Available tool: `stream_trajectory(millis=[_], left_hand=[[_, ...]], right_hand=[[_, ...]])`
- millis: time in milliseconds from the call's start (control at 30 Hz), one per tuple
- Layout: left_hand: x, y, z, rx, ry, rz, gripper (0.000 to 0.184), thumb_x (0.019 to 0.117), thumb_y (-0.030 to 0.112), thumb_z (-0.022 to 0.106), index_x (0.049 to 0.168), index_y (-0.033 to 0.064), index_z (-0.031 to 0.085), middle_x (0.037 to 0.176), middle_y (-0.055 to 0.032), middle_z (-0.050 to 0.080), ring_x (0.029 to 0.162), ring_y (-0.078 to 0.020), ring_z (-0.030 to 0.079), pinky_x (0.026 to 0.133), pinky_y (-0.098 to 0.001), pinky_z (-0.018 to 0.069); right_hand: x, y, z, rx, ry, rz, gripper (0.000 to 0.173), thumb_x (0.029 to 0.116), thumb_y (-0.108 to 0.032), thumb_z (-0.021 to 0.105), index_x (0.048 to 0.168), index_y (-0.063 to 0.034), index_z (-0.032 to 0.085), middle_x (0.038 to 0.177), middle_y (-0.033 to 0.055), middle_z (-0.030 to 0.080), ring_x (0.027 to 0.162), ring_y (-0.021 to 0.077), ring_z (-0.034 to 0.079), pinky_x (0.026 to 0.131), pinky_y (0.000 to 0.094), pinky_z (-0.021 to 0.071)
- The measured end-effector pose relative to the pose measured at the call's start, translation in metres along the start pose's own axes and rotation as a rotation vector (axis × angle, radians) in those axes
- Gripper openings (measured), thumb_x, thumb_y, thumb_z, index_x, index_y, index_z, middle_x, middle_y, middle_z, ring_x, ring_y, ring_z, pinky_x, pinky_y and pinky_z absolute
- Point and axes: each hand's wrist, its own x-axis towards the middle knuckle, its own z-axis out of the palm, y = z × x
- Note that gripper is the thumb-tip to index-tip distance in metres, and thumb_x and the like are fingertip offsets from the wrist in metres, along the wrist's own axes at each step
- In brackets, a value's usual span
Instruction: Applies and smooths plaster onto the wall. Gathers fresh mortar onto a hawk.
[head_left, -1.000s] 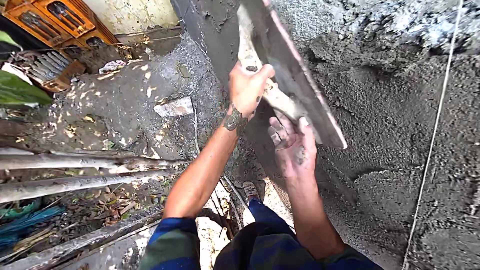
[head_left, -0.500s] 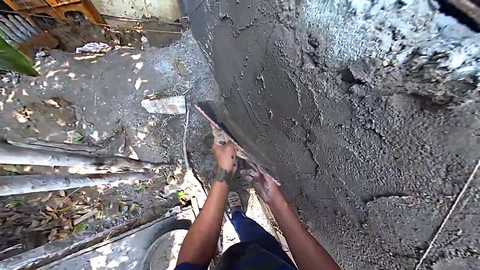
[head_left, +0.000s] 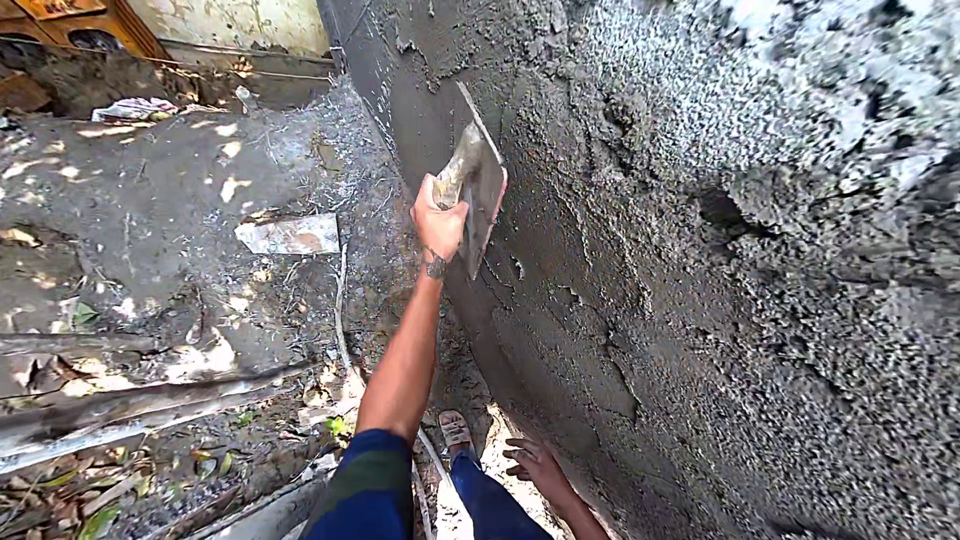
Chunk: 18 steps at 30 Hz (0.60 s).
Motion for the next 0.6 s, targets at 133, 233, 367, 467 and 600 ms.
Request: stream_trajectory(millis=[133,233,367,467,600], left_hand=[[-0.039,0.017,0.007,0.037,0.053,-0.009,0.035,0.0711,0.012,0.080,0.100,0.0069,0.062,0.084,-0.0062,0.067,0.078,-0.0180,0.067,0.070,-0.0426,0.0549],[-0.077,0.036,0.010,-0.016,0.068,0.004,0.033,0.0698,0.008,0.080,0.097,0.0066,0.062,0.082,-0.0050,0.068,0.074,-0.0172,0.067,0.066,-0.0419,0.0555],[-0.142,0.064,0.003,-0.107,-0.017,0.000,0.034,0.0761,0.007,0.078,0.105,0.0075,0.060,0.098,-0.0091,0.073,0.081,-0.0215,0.070,0.064,-0.0443,0.0585],[-0.187,0.079,0.009,-0.195,-0.006,-0.001,0.042,0.0767,0.006,0.080,0.117,0.0060,0.067,0.125,-0.0058,0.073,0.108,-0.0177,0.072,0.087,-0.0427,0.0622],[-0.249,0.107,0.016,-0.249,0.028,-0.013,0.045,0.0760,0.004,0.079,0.120,0.0017,0.071,0.130,-0.0085,0.071,0.120,-0.0208,0.068,0.095,-0.0396,0.0615]], right_hand=[[0.003,0.028,0.007,-0.009,0.004,0.083,0.035,0.1065,-0.019,0.054,0.137,-0.0043,0.060,0.119,0.0165,0.073,0.095,0.0278,0.075,0.086,0.0454,0.0617],[-0.002,0.044,0.012,-0.102,-0.061,0.129,0.035,0.1068,-0.020,0.053,0.138,-0.0051,0.060,0.120,0.0158,0.073,0.095,0.0270,0.075,0.087,0.0451,0.0615],[-0.014,0.050,0.017,-0.186,-0.083,0.148,0.036,0.1070,-0.020,0.053,0.139,-0.0037,0.059,0.121,0.0167,0.072,0.096,0.0278,0.075,0.087,0.0452,0.0615],[-0.022,0.050,0.018,-0.246,-0.073,0.148,0.037,0.1076,-0.020,0.052,0.140,-0.0042,0.057,0.122,0.0164,0.071,0.097,0.0268,0.074,0.088,0.0447,0.0606],[-0.039,0.042,0.024,-0.276,0.025,0.154,0.038,0.1070,-0.020,0.052,0.140,-0.0024,0.057,0.119,0.0179,0.072,0.095,0.0282,0.074,0.087,0.0465,0.0601]])
